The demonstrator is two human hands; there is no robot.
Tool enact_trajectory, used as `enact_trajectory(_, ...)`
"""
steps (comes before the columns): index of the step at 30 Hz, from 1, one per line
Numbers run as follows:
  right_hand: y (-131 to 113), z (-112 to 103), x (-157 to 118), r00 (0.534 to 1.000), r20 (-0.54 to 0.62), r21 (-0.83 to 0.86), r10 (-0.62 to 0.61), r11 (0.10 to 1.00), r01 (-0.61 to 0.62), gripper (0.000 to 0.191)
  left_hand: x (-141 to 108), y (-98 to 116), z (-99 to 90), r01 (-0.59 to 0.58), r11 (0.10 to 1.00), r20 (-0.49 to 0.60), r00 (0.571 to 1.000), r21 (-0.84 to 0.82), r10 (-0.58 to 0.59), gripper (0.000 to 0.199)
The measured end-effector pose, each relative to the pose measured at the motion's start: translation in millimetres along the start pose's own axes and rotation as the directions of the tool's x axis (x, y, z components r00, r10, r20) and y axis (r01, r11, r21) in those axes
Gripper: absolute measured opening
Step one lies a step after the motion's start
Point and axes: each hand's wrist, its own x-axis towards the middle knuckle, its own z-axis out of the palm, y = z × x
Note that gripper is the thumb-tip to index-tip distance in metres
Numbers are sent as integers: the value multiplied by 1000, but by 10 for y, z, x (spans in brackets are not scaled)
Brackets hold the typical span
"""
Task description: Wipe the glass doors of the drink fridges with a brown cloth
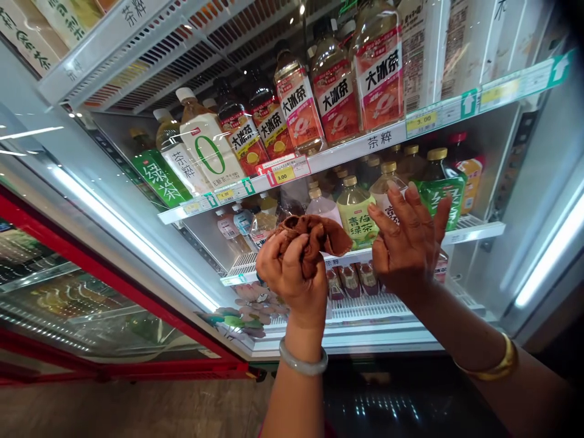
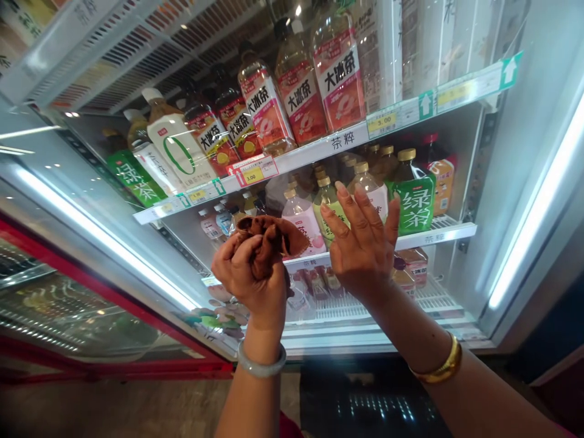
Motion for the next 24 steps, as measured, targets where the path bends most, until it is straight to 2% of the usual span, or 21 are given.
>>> enact_trajectory(2,2,3,-1,1000,-21,8,-22,1000,22,68,-72,139,19,5,999,23,1000,-50,-4,29)
enact_trajectory(5,10,16,-1,997,-59,3,-49,999,50,61,-275,428,97,-42,977,156,985,-208,76,24)
enact_trajectory(7,16,22,-2,996,-68,3,-49,999,50,59,-336,496,130,-79,962,199,971,-260,134,24)
enact_trajectory(10,19,19,-8,998,-60,17,-29,999,30,60,-207,302,90,-103,977,122,984,-189,127,29)
enact_trajectory(13,14,1,-12,1000,-20,40,-6,999,6,67,14,-6,-8,-10,1000,10,1000,-18,10,35)
enact_trajectory(15,11,-10,-11,1000,0,50,10,999,-10,71,69,-77,-45,36,998,-37,999,49,-35,34)
enact_trajectory(17,12,-12,-9,1000,-4,51,15,999,-15,72,5,19,-32,43,998,-18,999,43,-42,31)
enact_trajectory(21,25,10,-6,998,-60,46,-25,999,28,65,-300,430,91,-20,984,158,986,-175,48,26)
enact_trajectory(24,29,19,-5,994,-96,56,-59,996,65,61,-341,497,128,-59,967,195,975,-248,109,25)
